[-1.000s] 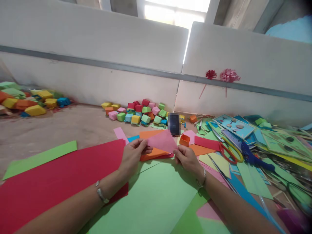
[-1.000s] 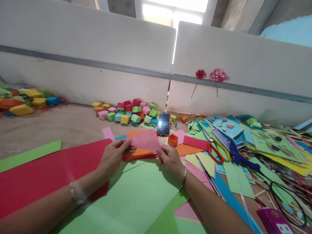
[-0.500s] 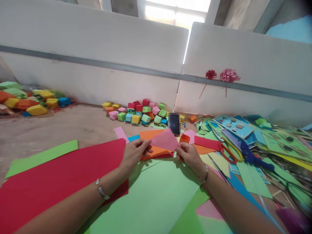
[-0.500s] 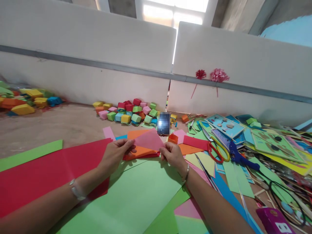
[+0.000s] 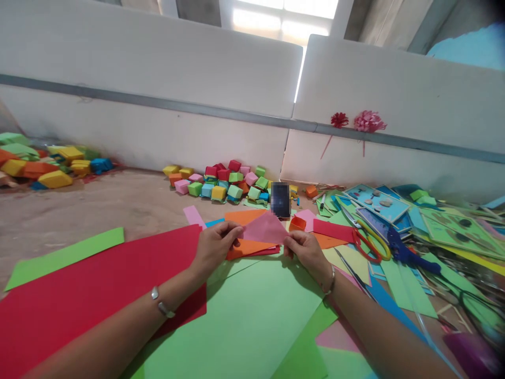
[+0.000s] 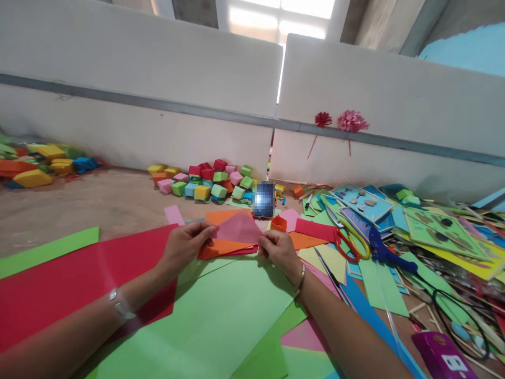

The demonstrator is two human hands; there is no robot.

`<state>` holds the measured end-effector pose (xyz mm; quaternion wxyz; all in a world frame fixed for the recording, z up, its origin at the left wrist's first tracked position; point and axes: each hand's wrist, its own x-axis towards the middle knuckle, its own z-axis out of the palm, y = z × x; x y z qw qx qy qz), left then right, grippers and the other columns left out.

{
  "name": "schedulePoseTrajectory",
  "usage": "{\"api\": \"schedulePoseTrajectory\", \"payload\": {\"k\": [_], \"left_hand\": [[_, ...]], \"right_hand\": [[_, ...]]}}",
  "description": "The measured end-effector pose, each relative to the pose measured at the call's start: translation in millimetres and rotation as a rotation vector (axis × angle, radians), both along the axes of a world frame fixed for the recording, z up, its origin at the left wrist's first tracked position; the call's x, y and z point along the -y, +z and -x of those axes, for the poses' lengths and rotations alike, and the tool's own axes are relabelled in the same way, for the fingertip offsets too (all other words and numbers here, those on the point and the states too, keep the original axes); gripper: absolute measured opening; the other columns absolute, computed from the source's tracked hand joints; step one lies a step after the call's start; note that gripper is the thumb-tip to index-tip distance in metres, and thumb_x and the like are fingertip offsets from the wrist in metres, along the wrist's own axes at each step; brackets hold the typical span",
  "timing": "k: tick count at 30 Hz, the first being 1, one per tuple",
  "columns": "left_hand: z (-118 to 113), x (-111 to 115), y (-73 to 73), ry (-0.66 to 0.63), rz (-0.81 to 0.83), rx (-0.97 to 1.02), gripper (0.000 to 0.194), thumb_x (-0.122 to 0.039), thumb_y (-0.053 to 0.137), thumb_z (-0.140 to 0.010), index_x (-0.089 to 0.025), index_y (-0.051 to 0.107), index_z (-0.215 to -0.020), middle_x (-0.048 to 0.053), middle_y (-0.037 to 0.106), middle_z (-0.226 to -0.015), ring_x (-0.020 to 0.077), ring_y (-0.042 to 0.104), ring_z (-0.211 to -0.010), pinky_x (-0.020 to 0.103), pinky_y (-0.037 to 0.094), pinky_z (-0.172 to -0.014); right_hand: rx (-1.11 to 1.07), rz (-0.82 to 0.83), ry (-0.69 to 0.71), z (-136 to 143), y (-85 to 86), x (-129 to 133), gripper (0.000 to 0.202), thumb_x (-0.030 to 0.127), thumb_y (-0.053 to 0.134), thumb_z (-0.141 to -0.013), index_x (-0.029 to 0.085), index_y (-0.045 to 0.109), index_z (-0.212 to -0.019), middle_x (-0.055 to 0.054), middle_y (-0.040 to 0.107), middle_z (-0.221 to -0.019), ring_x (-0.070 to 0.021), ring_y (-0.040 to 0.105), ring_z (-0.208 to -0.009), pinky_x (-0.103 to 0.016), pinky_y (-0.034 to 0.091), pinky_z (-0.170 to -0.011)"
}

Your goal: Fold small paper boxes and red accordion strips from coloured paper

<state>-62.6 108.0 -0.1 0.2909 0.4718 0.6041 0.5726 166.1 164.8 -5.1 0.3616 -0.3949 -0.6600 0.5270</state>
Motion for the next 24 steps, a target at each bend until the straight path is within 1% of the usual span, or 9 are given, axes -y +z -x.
{"api": "schedulePoseTrajectory", "payload": {"k": [3,9,12,15,18,20,22,24], "left_hand": [[-3,2,1.0,-0.01,-0.015,-0.064,0.023,-0.042,0.066,-0.071,-0.02,0.065,-0.065,-0.004,0.055,-0.045,0.0109,0.05,-0.042,0.02,0.035,-0.039],[-6,4,2.5,-0.022,-0.039,-0.166,0.02,-0.04,0.062,-0.073,-0.021,0.063,-0.064,-0.006,0.052,-0.047,0.0101,0.047,-0.043,0.021,0.036,-0.046],[-4,4,1.2,-0.039,-0.036,-0.185,0.022,-0.041,0.059,-0.075,-0.022,0.061,-0.065,-0.005,0.054,-0.05,0.0109,0.047,-0.045,0.022,0.036,-0.046],[-2,2,2.0,-0.087,-0.033,-0.192,0.023,-0.043,0.059,-0.074,-0.022,0.061,-0.065,-0.003,0.059,-0.055,0.012,0.049,-0.048,0.023,0.037,-0.047],[1,1,5.2,-0.141,-0.032,-0.192,0.025,-0.046,0.064,-0.07,-0.021,0.063,-0.066,-0.002,0.062,-0.059,0.0139,0.053,-0.054,0.023,0.041,-0.051],[1,1,6.4,-0.156,-0.023,-0.184,0.028,-0.047,0.068,-0.067,-0.02,0.068,-0.073,-0.001,0.065,-0.063,0.0148,0.056,-0.058,0.024,0.043,-0.054],[-1,2,5.5,-0.16,-0.011,-0.167,0.032,-0.049,0.069,-0.067,-0.018,0.07,-0.077,0.0,0.066,-0.063,0.0146,0.056,-0.057,0.024,0.043,-0.053],[-3,4,3.0,-0.163,-0.006,-0.149,0.033,-0.05,0.067,-0.071,-0.017,0.069,-0.072,0.0,0.064,-0.059,0.0132,0.053,-0.053,0.023,0.041,-0.05]], "right_hand": [[-0.026,0.008,-0.051,0,-2.3,-3,0.035,0.048,0.069,-0.074,0.017,0.06,-0.061,0.001,0.06,-0.053,-0.0077,0.047,-0.044,-0.021,0.038,-0.044],[-0.061,0.047,-0.093,0,-4.1,-8,0.033,0.047,0.073,-0.068,0.016,0.061,-0.061,0.0,0.062,-0.052,-0.0071,0.047,-0.042,-0.02,0.037,-0.041],[-0.064,0.064,-0.086,-1,-0.9,-8,0.031,0.044,0.073,-0.067,0.016,0.062,-0.06,0.0,0.061,-0.05,-0.0068,0.046,-0.04,-0.02,0.035,-0.04],[-0.064,0.066,-0.079,-2,3.2,-7,0.029,0.042,0.072,-0.066,0.017,0.06,-0.056,0.001,0.058,-0.046,-0.0065,0.043,-0.039,-0.02,0.033,-0.039],[-0.055,0.063,-0.056,-2,5.9,-5,0.027,0.039,0.072,-0.065,0.017,0.06,-0.055,0.002,0.057,-0.045,-0.0064,0.042,-0.038,-0.02,0.032,-0.04],[-0.043,0.065,-0.032,-1,6.3,-3,0.026,0.038,0.072,-0.065,0.016,0.061,-0.055,0.002,0.058,-0.045,-0.0061,0.042,-0.039,-0.019,0.032,-0.04],[-0.032,0.066,-0.008,1,5.5,-1,0.025,0.037,0.072,-0.066,0.016,0.061,-0.056,0.001,0.058,-0.046,-0.006,0.042,-0.039,-0.019,0.032,-0.04],[-0.022,0.066,0.008,2,4.3,0,0.026,0.037,0.071,-0.067,0.016,0.06,-0.056,0.001,0.059,-0.046,-0.0059,0.042,-0.039,-0.019,0.031,-0.041]]}}
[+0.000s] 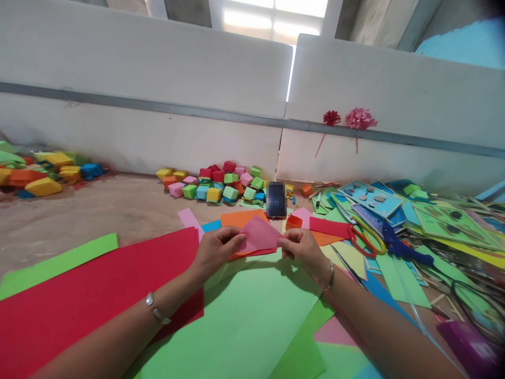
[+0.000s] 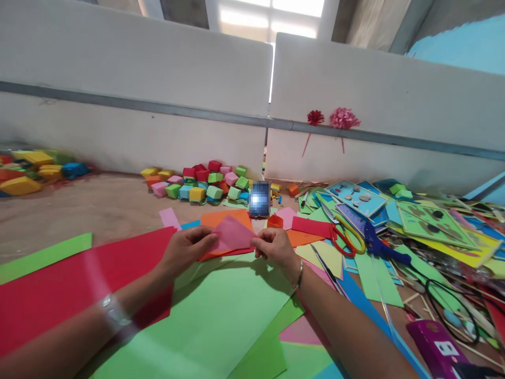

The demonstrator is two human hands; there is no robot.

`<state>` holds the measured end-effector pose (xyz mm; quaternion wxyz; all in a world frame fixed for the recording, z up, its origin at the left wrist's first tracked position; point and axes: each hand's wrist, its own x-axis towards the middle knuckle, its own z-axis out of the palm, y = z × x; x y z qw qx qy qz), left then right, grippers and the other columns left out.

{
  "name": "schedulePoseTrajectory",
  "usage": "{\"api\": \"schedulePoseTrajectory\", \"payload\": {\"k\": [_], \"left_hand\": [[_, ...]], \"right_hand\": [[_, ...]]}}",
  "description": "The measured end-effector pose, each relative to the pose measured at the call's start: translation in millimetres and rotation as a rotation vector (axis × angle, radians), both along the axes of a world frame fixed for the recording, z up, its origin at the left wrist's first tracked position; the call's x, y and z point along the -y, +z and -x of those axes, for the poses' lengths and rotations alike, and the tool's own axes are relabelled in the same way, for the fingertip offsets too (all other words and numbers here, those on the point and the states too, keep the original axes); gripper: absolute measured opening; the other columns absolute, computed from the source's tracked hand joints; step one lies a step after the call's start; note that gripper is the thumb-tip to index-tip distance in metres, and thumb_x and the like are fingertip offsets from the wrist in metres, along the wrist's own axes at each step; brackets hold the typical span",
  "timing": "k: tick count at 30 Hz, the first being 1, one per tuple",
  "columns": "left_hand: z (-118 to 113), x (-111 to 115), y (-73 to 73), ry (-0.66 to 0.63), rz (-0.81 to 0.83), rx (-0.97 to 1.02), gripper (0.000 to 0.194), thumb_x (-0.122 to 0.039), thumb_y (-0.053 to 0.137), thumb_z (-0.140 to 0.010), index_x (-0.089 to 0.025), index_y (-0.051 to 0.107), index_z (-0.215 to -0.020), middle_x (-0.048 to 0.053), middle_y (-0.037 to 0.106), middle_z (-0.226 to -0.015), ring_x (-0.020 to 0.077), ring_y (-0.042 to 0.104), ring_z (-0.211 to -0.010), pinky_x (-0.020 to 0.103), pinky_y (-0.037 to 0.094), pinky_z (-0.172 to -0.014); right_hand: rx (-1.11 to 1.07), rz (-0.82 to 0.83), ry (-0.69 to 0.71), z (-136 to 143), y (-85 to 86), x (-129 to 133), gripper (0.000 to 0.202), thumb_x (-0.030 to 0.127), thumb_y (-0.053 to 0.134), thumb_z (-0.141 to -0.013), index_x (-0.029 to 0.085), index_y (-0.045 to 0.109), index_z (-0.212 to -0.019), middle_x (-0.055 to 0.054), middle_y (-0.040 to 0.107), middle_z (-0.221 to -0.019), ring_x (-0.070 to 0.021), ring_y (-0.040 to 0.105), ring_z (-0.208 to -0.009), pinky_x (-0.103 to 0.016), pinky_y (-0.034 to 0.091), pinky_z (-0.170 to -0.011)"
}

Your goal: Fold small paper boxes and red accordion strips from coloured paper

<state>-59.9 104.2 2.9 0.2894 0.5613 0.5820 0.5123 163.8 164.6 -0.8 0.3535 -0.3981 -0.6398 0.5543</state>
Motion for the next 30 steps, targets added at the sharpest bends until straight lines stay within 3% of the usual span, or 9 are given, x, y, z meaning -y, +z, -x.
{"api": "schedulePoseTrajectory", "payload": {"k": [10,21,23,26,28,30], "left_hand": [[-1,3,-3.3,0.033,-0.037,0.004,0.032,-0.049,0.064,-0.074,-0.018,0.071,-0.071,0.001,0.065,-0.061,0.013,0.052,-0.054,0.022,0.04,-0.049],[1,3,-5.2,0.047,-0.086,-0.124,0.035,-0.052,0.06,-0.078,-0.02,0.072,-0.074,0.003,0.071,-0.064,0.0176,0.06,-0.06,0.024,0.046,-0.055],[1,4,-4.8,0.043,-0.1,-0.163,0.034,-0.052,0.059,-0.078,-0.021,0.072,-0.074,0.004,0.071,-0.065,0.0182,0.061,-0.06,0.025,0.046,-0.058],[-1,6,-3.4,0.0,-0.109,-0.224,0.031,-0.05,0.06,-0.078,-0.022,0.072,-0.071,0.004,0.072,-0.063,0.0186,0.062,-0.06,0.026,0.046,-0.06],[-6,9,-2.1,-0.053,-0.099,-0.257,0.03,-0.05,0.06,-0.077,-0.023,0.072,-0.07,0.004,0.072,-0.062,0.0186,0.062,-0.059,0.026,0.045,-0.06],[-12,13,-0.7,-0.104,-0.08,-0.28,0.029,-0.049,0.06,-0.076,-0.024,0.073,-0.07,0.003,0.073,-0.062,0.0187,0.063,-0.057,0.026,0.044,-0.059]], "right_hand": [[0.037,-0.007,0.014,-1,-3.2,-1,0.027,0.037,0.07,-0.069,0.016,0.06,-0.056,0.001,0.059,-0.046,-0.0058,0.042,-0.038,-0.018,0.029,-0.039],[0.087,-0.051,0.037,-2,-4.2,-3,0.029,0.04,0.07,-0.07,0.016,0.062,-0.057,0.0,0.059,-0.048,-0.0078,0.046,-0.042,-0.02,0.035,-0.042],[0.096,-0.081,0.045,-2,1.5,-3,0.027,0.04,0.074,-0.066,0.015,0.066,-0.062,-0.001,0.063,-0.055,-0.0094,0.05,-0.049,-0.021,0.038,-0.047],[0.108,-0.202,0.036,-1,13.7,0,0.03,0.038,0.079,-0.063,0.017,0.074,-0.084,-0.003,0.07,-0.077,-0.0121,0.056,-0.066,-0.023,0.043,-0.059],[0.109,-0.328,0.022,0,20.4,5,0.033,0.04,0.074,-0.071,0.018,0.074,-0.096,-0.005,0.071,-0.088,-0.0143,0.059,-0.075,-0.025,0.045,-0.065],[0.109,-0.421,0.012,2,23.8,10,0.025,0.038,0.064,-0.081,0.019,0.074,-0.094,-0.005,0.071,-0.087,-0.0153,0.06,-0.077,-0.026,0.045,-0.066]]}}
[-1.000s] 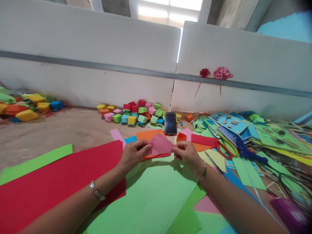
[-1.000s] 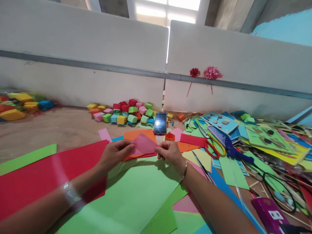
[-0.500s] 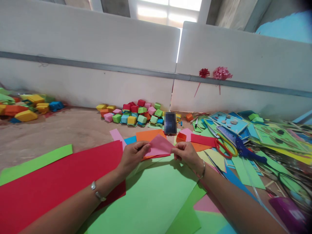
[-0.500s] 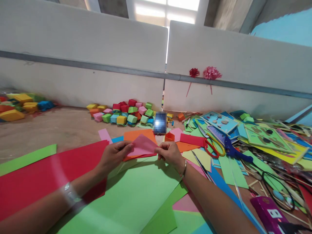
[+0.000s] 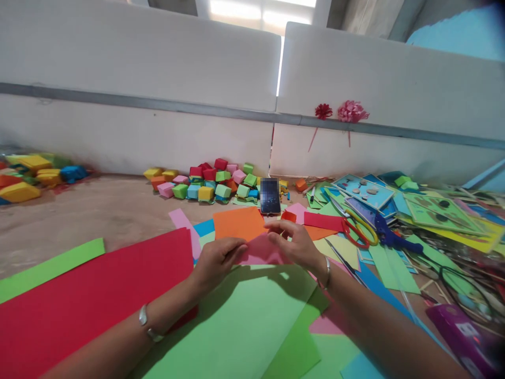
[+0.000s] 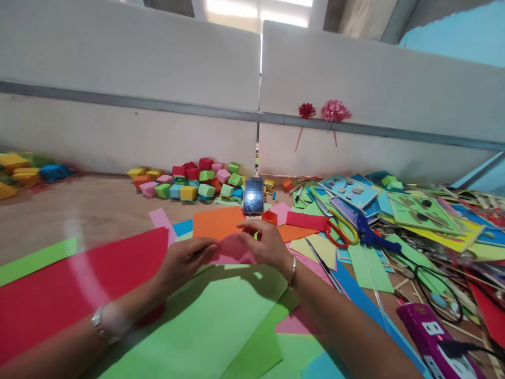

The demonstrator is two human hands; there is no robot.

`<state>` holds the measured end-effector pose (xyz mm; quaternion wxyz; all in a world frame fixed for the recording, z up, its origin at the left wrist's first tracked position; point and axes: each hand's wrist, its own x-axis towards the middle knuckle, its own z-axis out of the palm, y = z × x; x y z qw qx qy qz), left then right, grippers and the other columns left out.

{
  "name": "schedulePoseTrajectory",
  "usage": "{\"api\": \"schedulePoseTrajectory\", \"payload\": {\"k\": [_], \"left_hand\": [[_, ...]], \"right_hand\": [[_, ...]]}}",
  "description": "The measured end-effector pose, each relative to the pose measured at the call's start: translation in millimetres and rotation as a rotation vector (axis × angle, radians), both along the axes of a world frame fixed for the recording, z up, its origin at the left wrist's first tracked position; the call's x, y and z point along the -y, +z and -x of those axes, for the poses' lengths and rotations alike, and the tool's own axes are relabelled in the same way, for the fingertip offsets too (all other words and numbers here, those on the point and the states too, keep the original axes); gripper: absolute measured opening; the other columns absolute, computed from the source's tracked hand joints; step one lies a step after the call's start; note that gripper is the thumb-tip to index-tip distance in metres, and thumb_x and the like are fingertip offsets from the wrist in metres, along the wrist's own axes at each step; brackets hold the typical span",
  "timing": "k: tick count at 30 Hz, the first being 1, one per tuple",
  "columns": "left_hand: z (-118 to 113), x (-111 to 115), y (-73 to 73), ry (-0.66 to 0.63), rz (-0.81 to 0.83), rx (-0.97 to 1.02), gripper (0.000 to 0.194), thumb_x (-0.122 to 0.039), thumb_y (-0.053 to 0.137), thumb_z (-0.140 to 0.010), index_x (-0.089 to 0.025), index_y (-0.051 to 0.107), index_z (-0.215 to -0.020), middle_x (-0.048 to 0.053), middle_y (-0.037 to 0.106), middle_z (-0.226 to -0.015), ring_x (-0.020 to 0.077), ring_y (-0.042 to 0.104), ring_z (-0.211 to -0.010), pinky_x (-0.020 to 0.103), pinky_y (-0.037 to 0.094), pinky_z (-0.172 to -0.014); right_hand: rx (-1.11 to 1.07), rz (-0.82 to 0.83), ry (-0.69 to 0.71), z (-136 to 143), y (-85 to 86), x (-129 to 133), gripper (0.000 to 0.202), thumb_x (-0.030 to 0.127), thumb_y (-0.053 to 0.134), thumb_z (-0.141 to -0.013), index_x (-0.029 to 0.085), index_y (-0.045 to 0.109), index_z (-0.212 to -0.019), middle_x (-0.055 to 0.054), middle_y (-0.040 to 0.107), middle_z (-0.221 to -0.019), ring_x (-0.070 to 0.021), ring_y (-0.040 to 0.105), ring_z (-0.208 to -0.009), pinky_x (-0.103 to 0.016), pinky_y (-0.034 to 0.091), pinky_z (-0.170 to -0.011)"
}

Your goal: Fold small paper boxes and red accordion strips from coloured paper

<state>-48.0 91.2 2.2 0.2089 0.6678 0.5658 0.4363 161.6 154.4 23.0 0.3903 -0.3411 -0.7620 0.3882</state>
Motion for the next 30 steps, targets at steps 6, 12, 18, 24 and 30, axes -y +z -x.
{"api": "schedulePoseTrajectory", "payload": {"k": [6,12,18,24,30], "left_hand": [[-11,8,5.2,-0.072,0.08,-0.033,0.03,-0.049,0.056,-0.078,-0.024,0.071,-0.069,0.003,0.072,-0.062,0.018,0.061,-0.055,0.025,0.043,-0.056],[-16,10,3.4,-0.095,0.245,-0.056,0.036,-0.049,0.047,-0.081,-0.023,0.062,-0.062,-0.001,0.06,-0.05,0.0145,0.049,-0.045,0.023,0.034,-0.045],[-16,14,-4.7,-0.082,0.421,-0.172,0.027,-0.048,0.056,-0.075,-0.023,0.065,-0.076,-0.003,0.061,-0.051,0.0172,0.052,-0.047,0.024,0.03,-0.045],[-20,19,-3.2,-0.044,0.484,-0.439,0.009,-0.031,0.06,-0.077,-0.024,0.058,-0.083,-0.002,0.06,-0.055,0.0197,0.054,-0.053,0.026,0.025,-0.051],[-23,26,16.7,-0.096,0.537,-0.707,0.015,-0.025,0.051,-0.087,-0.022,0.06,-0.075,0.003,0.059,-0.061,0.0219,0.055,-0.059,0.029,0.019,-0.053]], "right_hand": [[0.06,-0.077,-0.095,6,-5.2,10,0.017,0.024,0.053,-0.086,0.019,0.065,-0.075,-0.001,0.067,-0.074,-0.0136,0.057,-0.068,-0.024,0.043,-0.064],[0.442,-0.41,-0.187,8,-23.5,13,0.019,0.02,0.044,-0.096,0.016,0.061,-0.088,-0.006,0.067,-0.086,-0.0153,0.058,-0.073,-0.025,0.037,-0.063],[0.85,-0.582,-0.147,9,-45.4,14,0.02,0.018,0.041,-0.098,0.015,0.06,-0.093,-0.007,0.065,-0.086,-0.0153,0.051,-0.061,-0.028,0.021,-0.05],[0.893,-0.646,-0.074,13,-50.8,13,0.024,0.008,0.041,-0.095,0.013,0.061,-0.084,-0.008,0.06,-0.076,-0.016,0.046,-0.061,-0.03,0.022,-0.054],[0.887,-0.681,-0.06,16,-51.1,10,0.022,0.007,0.046,-0.091,0.012,0.063,-0.079,-0.009,0.058,-0.075,-0.0181,0.044,-0.068,-0.03,0.024,-0.058]]}}
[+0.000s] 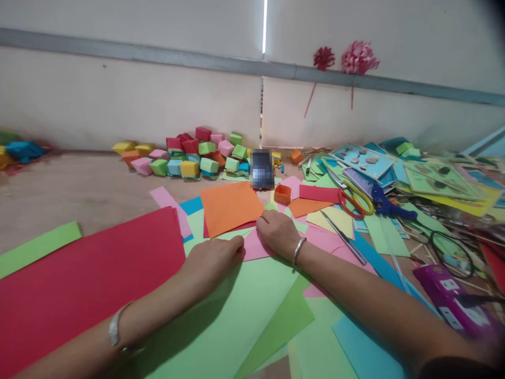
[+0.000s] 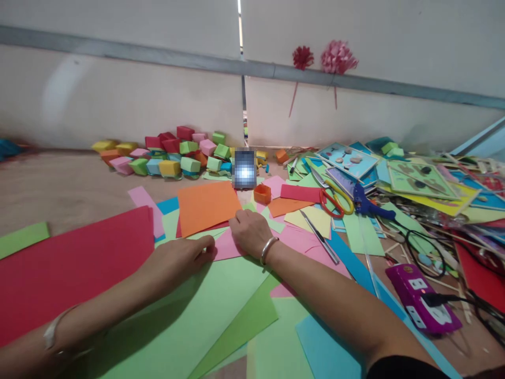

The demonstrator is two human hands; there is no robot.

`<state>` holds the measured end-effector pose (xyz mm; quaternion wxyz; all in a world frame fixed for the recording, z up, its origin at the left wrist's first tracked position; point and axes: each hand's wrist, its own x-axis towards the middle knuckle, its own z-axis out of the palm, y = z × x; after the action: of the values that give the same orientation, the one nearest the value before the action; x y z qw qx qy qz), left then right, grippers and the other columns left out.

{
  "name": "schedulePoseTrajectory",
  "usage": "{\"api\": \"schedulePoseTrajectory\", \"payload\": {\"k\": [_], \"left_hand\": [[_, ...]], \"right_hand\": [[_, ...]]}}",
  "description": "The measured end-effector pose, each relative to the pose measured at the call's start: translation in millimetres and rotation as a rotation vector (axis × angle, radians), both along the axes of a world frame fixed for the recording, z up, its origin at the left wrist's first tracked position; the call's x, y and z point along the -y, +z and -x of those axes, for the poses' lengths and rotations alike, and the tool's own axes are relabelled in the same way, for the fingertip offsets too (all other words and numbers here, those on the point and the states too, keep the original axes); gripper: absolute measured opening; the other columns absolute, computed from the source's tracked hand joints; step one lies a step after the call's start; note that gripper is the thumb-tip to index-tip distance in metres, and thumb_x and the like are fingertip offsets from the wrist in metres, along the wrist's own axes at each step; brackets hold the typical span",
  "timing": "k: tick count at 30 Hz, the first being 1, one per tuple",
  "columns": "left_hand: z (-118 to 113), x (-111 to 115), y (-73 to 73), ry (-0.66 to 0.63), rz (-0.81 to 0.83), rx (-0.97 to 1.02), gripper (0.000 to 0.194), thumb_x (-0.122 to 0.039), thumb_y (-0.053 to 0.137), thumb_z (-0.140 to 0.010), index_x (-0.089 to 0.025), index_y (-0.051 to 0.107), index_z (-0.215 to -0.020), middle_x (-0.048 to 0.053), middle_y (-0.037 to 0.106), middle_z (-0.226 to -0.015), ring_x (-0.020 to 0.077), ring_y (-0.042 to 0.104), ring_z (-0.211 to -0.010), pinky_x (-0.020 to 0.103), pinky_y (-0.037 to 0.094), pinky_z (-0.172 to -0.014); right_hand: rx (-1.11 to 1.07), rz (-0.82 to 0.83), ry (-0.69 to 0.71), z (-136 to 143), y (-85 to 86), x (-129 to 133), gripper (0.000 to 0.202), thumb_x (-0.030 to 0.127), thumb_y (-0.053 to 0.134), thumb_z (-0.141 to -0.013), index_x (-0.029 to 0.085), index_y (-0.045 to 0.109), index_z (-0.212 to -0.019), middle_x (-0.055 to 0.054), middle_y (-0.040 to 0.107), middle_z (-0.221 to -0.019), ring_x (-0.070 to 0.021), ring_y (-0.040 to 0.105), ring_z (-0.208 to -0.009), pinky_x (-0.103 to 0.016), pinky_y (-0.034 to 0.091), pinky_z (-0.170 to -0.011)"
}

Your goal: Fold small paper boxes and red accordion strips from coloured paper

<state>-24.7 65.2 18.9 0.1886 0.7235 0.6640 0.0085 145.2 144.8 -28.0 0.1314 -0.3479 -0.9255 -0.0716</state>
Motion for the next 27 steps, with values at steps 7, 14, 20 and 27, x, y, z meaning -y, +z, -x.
{"api": "schedulePoseTrajectory", "payload": {"k": [7,14,20,27], "left_hand": [[-10,12,3.0,-0.442,-0.168,-0.322,0.03,-0.009,0.042,-0.093,-0.021,0.067,-0.104,0.007,0.064,-0.091,0.0228,0.059,-0.083,0.032,0.04,-0.064],[-19,29,-22.9,-0.646,-0.356,-0.457,0.047,0.005,0.041,-0.085,-0.014,0.062,-0.123,0.009,0.066,-0.092,0.0221,0.059,-0.079,0.033,0.045,-0.061],[-5,54,-36.9,-0.645,-0.479,-0.654,0.044,0.004,0.046,-0.079,-0.006,0.07,-0.114,0.021,0.068,-0.112,0.0269,0.061,-0.079,0.036,0.046,-0.057],[23,67,-14.3,-0.626,-0.427,-0.654,0.04,0.009,0.041,-0.072,-0.013,0.073,-0.078,0.012,0.068,-0.078,0.0246,0.06,-0.064,0.033,0.042,-0.049]], "right_hand": [[-0.018,0.003,0.0,0,-2.5,-2,0.021,0.007,0.046,-0.091,0.012,0.063,-0.079,-0.007,0.056,-0.074,-0.0165,0.039,-0.065,-0.029,0.022,-0.057],[-0.012,0.029,0.007,0,0.0,-1,0.018,0.009,0.048,-0.089,0.012,0.063,-0.08,-0.008,0.057,-0.077,-0.0169,0.04,-0.066,-0.029,0.023,-0.057],[-0.008,0.065,-0.004,1,-0.6,-2,0.021,0.008,0.046,-0.091,0.012,0.065,-0.082,-0.008,0.059,-0.078,-0.0165,0.041,-0.067,-0.028,0.023,-0.056],[-0.03,0.092,-0.005,2,-2.0,-1,0.021,0.005,0.045,-0.089,0.012,0.064,-0.082,-0.007,0.057,-0.077,-0.0159,0.04,-0.066,-0.028,0.022,-0.056]]}}
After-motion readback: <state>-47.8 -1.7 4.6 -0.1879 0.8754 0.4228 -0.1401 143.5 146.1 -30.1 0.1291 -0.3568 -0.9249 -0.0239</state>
